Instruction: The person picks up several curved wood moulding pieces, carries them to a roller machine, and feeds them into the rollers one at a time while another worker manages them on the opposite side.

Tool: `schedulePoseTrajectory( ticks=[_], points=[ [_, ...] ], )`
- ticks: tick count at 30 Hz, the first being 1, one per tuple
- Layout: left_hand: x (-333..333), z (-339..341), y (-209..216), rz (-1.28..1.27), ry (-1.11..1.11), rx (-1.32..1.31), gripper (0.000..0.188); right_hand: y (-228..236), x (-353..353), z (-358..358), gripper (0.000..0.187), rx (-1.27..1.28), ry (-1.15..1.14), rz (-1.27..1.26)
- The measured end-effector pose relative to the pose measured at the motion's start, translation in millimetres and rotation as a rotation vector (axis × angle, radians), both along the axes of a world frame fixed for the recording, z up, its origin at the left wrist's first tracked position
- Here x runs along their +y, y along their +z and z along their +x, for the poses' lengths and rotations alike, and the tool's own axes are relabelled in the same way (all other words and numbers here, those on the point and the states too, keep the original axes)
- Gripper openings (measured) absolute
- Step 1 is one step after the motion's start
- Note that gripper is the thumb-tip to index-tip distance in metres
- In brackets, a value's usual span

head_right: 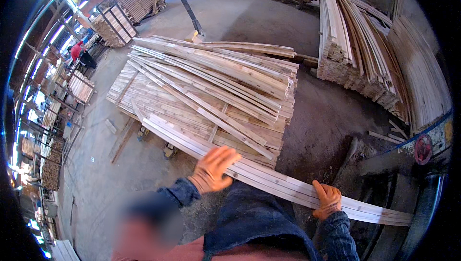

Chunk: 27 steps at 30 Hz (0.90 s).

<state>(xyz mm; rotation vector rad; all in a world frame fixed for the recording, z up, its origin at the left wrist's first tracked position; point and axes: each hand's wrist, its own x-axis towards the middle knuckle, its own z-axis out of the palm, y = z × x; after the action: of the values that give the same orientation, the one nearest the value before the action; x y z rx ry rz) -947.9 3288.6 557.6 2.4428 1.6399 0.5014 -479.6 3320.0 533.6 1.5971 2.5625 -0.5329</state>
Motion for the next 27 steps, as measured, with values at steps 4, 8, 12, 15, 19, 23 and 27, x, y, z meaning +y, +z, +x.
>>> schedulePoseTrajectory(
  ticks=[4, 8, 12, 15, 19, 23, 27],
  points=[
    [10.3, -83.7, -15.0, -0.093, 0.005, 0.288, 0.099, 3.4, -25.4, 50.0, 0.103, -0.023, -0.033, 0.018],
    [25.0, -56.7, -19.6, -0.211, -0.057, 0.307, 0.099, -4.9, -38.9, 84.6, 0.104, -0.078, -0.197, 0.134],
    [40.3, 13.5, -9.5, -0.291, -0.074, 0.366, 0.098, -14.3, -38.0, 92.4, 0.103, -0.024, -0.218, 0.295],
    [40.7, 58.6, -16.4, -0.314, -0.103, 0.335, 0.102, -7.9, -26.8, 53.0, 0.103, 0.090, -0.123, 0.263],
    [43.7, 94.1, -25.8, -0.259, -0.247, 0.109, 0.109, 3.5, -15.4, -7.7, 0.100, 0.159, -0.046, 0.221],
    [53.8, 68.2, -15.6, -0.268, -0.238, 0.167, 0.110, -5.1, -12.3, 16.5, 0.099, 0.150, -0.121, 0.220],
    [53.1, 18.2, -14.7, -0.218, -0.100, 0.200, 0.103, -12.3, -13.3, 66.0, 0.098, 0.001, -0.215, 0.200]
  ],
)
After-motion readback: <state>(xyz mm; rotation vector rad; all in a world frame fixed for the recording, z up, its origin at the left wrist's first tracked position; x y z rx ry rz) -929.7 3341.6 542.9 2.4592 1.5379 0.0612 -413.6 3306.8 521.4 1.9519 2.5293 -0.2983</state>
